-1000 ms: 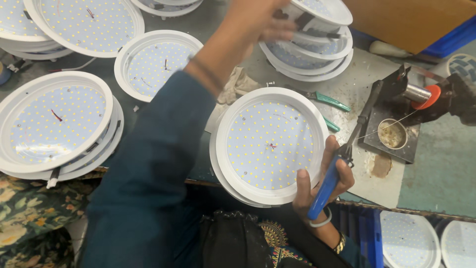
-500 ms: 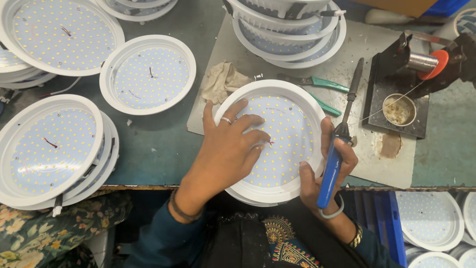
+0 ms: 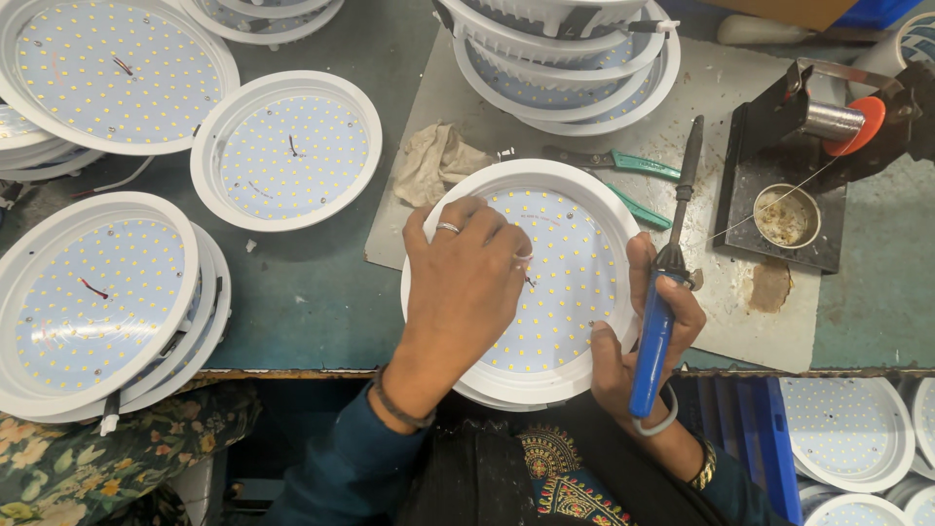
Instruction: The person uses a soldering iron to attach wires to the circuit board of a circular LED light fixture. They hold the fixture with one hand and apply solder to the connection points with the other. The person then uses pliers to trim excess wire and continues soldering additional fixtures.
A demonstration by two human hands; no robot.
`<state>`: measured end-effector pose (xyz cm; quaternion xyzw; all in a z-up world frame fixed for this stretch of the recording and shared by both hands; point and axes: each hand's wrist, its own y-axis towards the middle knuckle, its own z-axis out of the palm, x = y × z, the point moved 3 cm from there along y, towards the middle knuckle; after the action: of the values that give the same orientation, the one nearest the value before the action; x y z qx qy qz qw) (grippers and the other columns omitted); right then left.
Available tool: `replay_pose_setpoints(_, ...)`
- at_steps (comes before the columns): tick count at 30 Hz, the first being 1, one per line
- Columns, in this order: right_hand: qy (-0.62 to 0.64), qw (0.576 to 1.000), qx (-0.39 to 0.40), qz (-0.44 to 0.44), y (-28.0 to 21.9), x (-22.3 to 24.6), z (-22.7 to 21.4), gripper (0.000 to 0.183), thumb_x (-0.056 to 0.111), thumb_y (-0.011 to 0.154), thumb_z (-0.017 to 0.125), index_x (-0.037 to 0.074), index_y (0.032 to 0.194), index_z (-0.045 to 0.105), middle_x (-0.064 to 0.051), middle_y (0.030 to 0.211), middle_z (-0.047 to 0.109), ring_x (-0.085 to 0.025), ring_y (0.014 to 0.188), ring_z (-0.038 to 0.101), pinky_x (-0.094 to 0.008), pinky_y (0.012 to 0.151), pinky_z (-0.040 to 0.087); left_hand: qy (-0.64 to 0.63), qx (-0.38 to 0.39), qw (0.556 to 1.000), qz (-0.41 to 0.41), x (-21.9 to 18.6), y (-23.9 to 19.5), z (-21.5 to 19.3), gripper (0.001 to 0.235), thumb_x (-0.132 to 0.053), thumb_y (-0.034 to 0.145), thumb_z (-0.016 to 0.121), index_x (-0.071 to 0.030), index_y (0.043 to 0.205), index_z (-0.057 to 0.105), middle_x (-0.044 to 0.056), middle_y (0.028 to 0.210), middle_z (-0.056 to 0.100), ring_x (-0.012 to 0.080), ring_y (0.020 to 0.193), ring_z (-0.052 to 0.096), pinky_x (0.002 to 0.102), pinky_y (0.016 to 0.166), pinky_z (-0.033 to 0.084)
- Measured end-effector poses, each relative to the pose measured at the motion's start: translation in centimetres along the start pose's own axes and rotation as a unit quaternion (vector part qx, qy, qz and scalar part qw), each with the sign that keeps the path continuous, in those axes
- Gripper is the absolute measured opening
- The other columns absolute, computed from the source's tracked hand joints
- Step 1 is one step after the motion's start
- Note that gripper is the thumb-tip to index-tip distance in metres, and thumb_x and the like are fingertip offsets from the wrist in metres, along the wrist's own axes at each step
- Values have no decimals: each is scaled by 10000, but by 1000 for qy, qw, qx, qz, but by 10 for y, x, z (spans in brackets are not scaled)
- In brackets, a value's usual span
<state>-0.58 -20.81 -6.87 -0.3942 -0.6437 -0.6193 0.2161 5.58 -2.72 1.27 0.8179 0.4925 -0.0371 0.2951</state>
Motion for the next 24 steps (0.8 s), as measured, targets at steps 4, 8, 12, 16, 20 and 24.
replay_pose_setpoints(4, 3, 1000, -5, 3, 1, 2, 1, 800, -180, 799, 456, 167, 1479, 219, -280, 1655, 317, -376, 1639, 248, -486, 1382, 157, 22, 0, 1000, 4, 0, -3, 5, 90, -121, 840, 741, -196, 891, 743, -18, 1005, 644, 283, 1250, 548, 594, 1083, 291)
replay_pose_setpoints(8, -17, 1000, -7, 3, 1, 7, 0, 789, -179, 803, 466, 168, 1468, 222, -270, 1655, 319, -377, 1644, 256, -485, 1382, 156, -41, -2, 998, 49, 7, -8, -3, 115, -130, 800, 734, -242, 821, 748, -27, 1063, 652, 320, 1321, 510, 721, 1126, 181)
replay_pose_setpoints(12, -17, 1000, -5, 11, 0, 10, 0, 777, -183, 814, 464, 170, 1463, 223, -264, 1664, 309, -380, 1654, 252, -468, 1361, 157, -81, 40, 994, 70, 13, -18, -9, 76, -199, 828, 752, -224, 899, 760, 1, 1154, 622, 353, 1392, 445, 778, 1109, 130)
replay_pose_setpoints(16, -19, 1000, -11, 1, 1, 9, 0, 773, -163, 817, 467, 170, 1470, 223, -272, 1659, 320, -366, 1616, 248, -482, 1368, 155, -56, 26, 996, 67, 9, -17, -5, 72, -278, 843, 769, -222, 883, 748, 2, 1157, 614, 355, 1374, 443, 778, 1095, 172)
replay_pose_setpoints(20, -20, 1000, -11, -14, 1, 4, -1, 771, -131, 808, 467, 168, 1475, 223, -278, 1645, 332, -357, 1611, 263, -497, 1373, 161, -17, 12, 997, 69, 3, -17, -3, 88, -290, 855, 764, -212, 885, 737, 9, 1171, 612, 359, 1364, 449, 774, 1105, 185)
replay_pose_setpoints(24, 1, 1000, -12, -20, 1, 1, -1, 769, -132, 823, 464, 173, 1486, 223, -282, 1665, 318, -347, 1610, 236, -500, 1384, 134, -24, 4, 998, 55, 2, -18, -4, 74, -251, 834, 765, -188, 857, 732, 21, 1166, 620, 359, 1361, 456, 713, 1121, 217)
